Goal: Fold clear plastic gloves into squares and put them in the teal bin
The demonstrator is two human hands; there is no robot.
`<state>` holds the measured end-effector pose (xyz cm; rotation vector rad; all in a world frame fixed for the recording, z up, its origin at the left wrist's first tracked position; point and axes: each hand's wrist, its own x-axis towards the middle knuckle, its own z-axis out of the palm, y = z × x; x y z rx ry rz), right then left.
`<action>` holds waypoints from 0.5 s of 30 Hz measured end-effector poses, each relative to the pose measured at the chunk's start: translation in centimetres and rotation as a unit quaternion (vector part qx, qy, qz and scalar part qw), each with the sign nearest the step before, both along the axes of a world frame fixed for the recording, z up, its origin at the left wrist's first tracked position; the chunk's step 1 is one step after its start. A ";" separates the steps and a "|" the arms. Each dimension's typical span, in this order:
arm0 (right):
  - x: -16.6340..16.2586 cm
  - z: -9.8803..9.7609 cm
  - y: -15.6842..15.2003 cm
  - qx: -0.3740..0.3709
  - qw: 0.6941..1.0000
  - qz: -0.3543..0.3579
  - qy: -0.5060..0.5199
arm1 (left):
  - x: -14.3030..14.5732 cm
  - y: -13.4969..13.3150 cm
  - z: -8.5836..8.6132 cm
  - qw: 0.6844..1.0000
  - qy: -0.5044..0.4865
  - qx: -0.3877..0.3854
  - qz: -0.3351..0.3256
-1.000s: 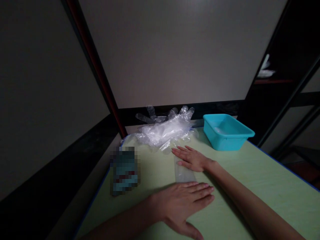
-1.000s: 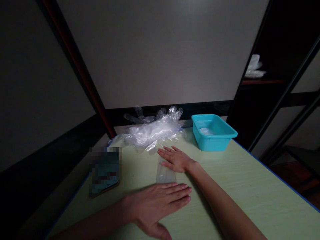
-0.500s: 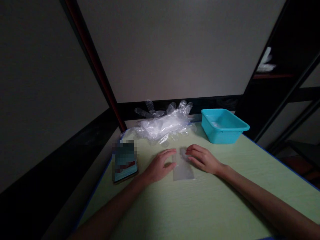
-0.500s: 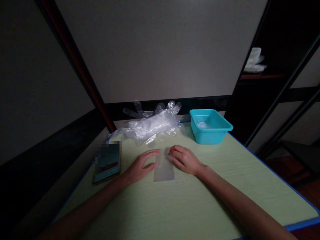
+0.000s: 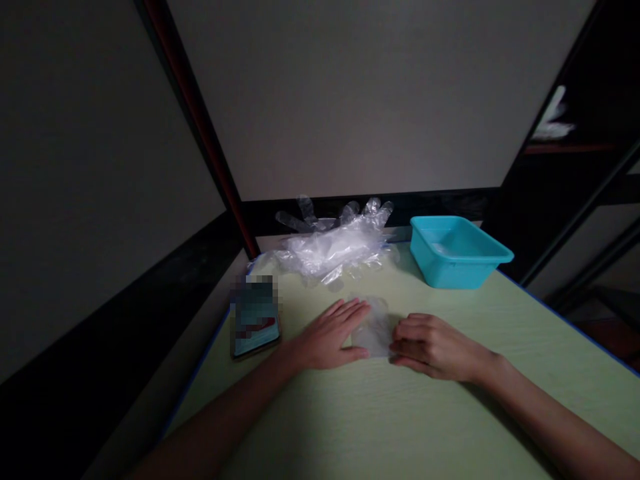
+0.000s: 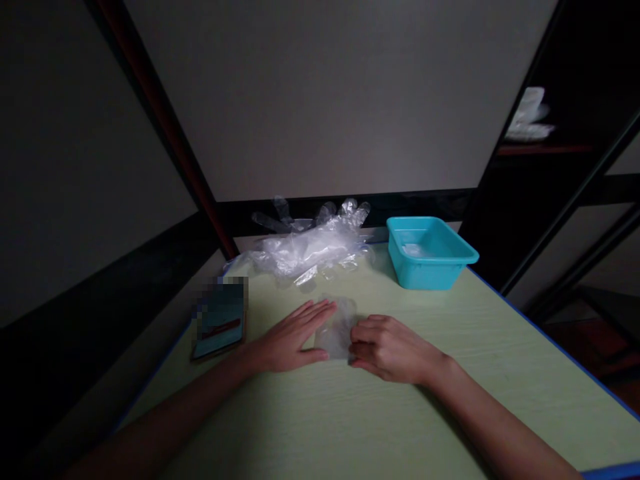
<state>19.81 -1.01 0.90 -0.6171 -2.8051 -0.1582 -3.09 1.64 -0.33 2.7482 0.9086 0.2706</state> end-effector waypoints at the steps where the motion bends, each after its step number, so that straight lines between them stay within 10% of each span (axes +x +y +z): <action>1: 0.0 0.0 -0.1 0.012 1.000 -0.004 -0.005 | 0.0 0.0 0.0 1.000 0.003 -0.001 0.000; 15: -0.8 -0.4 -0.7 0.079 0.995 0.005 -0.059 | 0.0 -0.1 -0.1 0.999 -0.031 0.012 -0.011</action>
